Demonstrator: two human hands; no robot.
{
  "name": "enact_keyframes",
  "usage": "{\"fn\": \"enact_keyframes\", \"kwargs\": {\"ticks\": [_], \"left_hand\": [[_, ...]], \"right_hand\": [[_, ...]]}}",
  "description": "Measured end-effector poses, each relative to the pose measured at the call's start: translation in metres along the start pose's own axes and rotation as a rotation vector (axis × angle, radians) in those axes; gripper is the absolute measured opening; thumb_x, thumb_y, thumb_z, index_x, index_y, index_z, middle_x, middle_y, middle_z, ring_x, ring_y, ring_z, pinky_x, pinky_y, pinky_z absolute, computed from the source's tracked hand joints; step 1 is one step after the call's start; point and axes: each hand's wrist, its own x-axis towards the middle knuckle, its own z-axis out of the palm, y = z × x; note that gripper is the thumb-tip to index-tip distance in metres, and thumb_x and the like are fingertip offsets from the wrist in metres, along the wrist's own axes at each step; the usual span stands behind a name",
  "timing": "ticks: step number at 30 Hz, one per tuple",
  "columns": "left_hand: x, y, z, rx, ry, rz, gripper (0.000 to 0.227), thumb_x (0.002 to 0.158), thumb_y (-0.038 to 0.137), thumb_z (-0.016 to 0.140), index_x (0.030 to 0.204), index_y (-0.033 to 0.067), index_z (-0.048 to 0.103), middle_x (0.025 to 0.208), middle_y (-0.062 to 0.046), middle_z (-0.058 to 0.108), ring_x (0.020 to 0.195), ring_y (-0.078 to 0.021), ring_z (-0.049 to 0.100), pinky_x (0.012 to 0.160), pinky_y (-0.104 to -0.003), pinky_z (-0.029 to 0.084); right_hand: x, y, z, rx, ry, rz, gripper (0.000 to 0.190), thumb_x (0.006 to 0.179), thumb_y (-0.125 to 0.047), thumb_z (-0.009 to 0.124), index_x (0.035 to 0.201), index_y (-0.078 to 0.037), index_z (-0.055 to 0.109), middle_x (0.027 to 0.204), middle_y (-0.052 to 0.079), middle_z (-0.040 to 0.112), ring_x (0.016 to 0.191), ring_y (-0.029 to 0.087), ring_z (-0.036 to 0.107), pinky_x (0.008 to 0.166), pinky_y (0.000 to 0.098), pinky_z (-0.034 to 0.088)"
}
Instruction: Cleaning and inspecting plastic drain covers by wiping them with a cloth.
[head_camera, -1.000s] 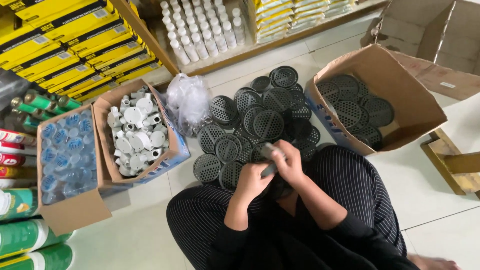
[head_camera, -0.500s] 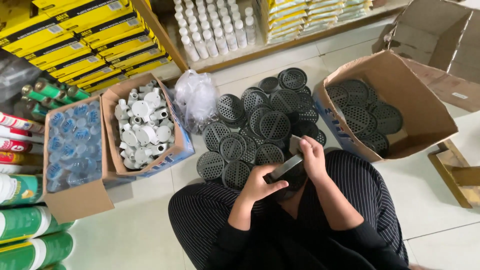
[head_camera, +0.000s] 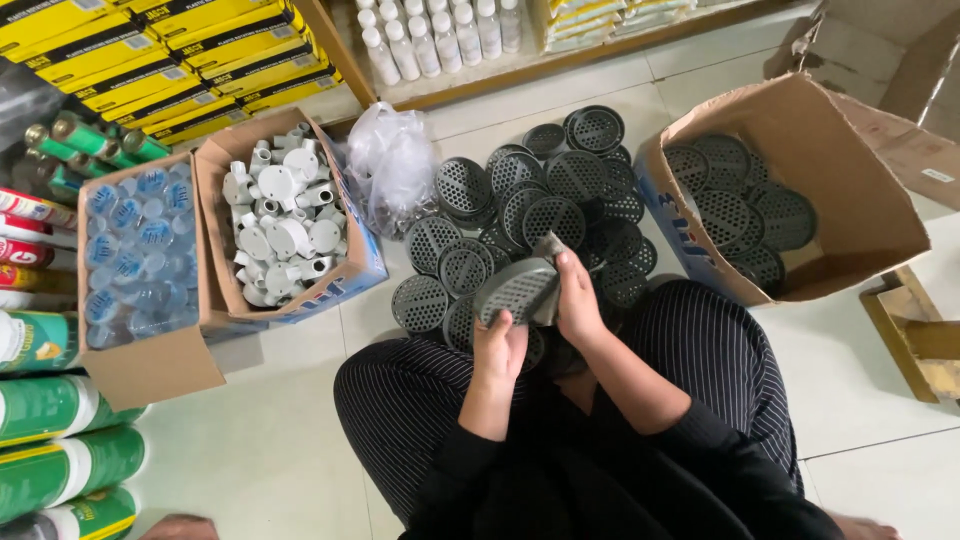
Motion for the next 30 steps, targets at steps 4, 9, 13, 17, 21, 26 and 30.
{"fn": "enact_keyframes", "kwargs": {"ticks": [4,9,13,17,21,26,30], "left_hand": [[0.021,0.006,-0.029,-0.303,0.235,-0.213,0.057,0.076,0.038,0.056,0.125,0.0122,0.039,0.127,-0.012,0.042,0.114,-0.0286,0.042,0.096,-0.046,0.035],[0.038,0.033,0.001,-0.336,0.506,-0.388,0.093,0.067,0.056,0.063,0.137,0.0154,0.017,0.139,-0.017,0.021,0.07,-0.0214,0.06,0.057,-0.021,0.053],[0.045,0.028,-0.017,0.32,0.176,-0.485,0.071,0.087,0.039,0.049,0.134,-0.0036,0.017,0.135,-0.027,0.021,0.119,-0.0388,0.032,0.098,-0.047,0.028],[0.08,0.001,-0.095,1.11,-0.021,-0.476,0.071,0.075,0.048,0.066,0.128,0.0102,0.038,0.128,-0.02,0.037,0.12,-0.0392,0.033,0.098,-0.051,0.028],[0.108,0.029,-0.115,1.748,0.045,-0.327,0.061,0.079,0.047,0.056,0.126,0.0127,0.037,0.126,-0.018,0.034,0.117,-0.0372,0.035,0.089,-0.057,0.033],[0.123,0.07,-0.103,1.887,0.435,-0.858,0.08,0.076,0.044,0.06,0.134,0.0294,0.007,0.14,-0.009,0.013,0.127,-0.0302,0.015,0.091,-0.054,0.03],[0.113,0.067,-0.138,1.894,0.311,-0.764,0.09,0.073,0.047,0.063,0.135,0.0124,0.009,0.118,-0.026,0.043,0.113,-0.0423,0.039,0.084,-0.058,0.033]], "right_hand": [[-0.025,0.042,0.017,-0.099,-0.093,-0.107,0.034,0.092,-0.018,0.031,0.109,0.005,0.05,0.099,0.018,0.057,0.092,0.016,0.045,0.086,0.0381,0.038],[-0.019,0.031,0.022,-0.246,-0.352,-0.292,0.026,0.079,-0.02,0.062,0.094,0.0,0.057,0.085,0.017,0.058,0.078,0.031,0.057,0.073,0.0424,0.044],[0.01,0.061,-0.019,-0.163,-0.125,-0.018,0.021,0.075,-0.006,0.067,0.094,-0.003,0.059,0.081,0.009,0.062,0.079,0.015,0.056,0.074,0.0346,0.045],[0.046,-0.047,-0.016,0.226,0.486,0.111,0.01,0.08,-0.009,0.061,0.089,-0.009,0.058,0.078,0.002,0.061,0.071,0.013,0.06,0.071,0.0291,0.049],[0.085,0.001,-0.126,0.849,0.672,0.143,0.02,0.073,-0.013,0.066,0.088,-0.002,0.059,0.09,0.014,0.065,0.086,0.026,0.064,0.081,0.0405,0.052],[0.092,0.04,-0.184,1.058,0.78,0.072,0.035,0.081,-0.02,0.05,0.108,0.002,0.056,0.107,0.018,0.06,0.101,0.027,0.057,0.094,0.0316,0.045],[0.072,0.028,-0.123,0.987,0.712,0.16,0.016,0.084,-0.013,0.053,0.083,0.001,0.061,0.082,0.01,0.064,0.082,0.02,0.064,0.084,0.0293,0.053]]}}
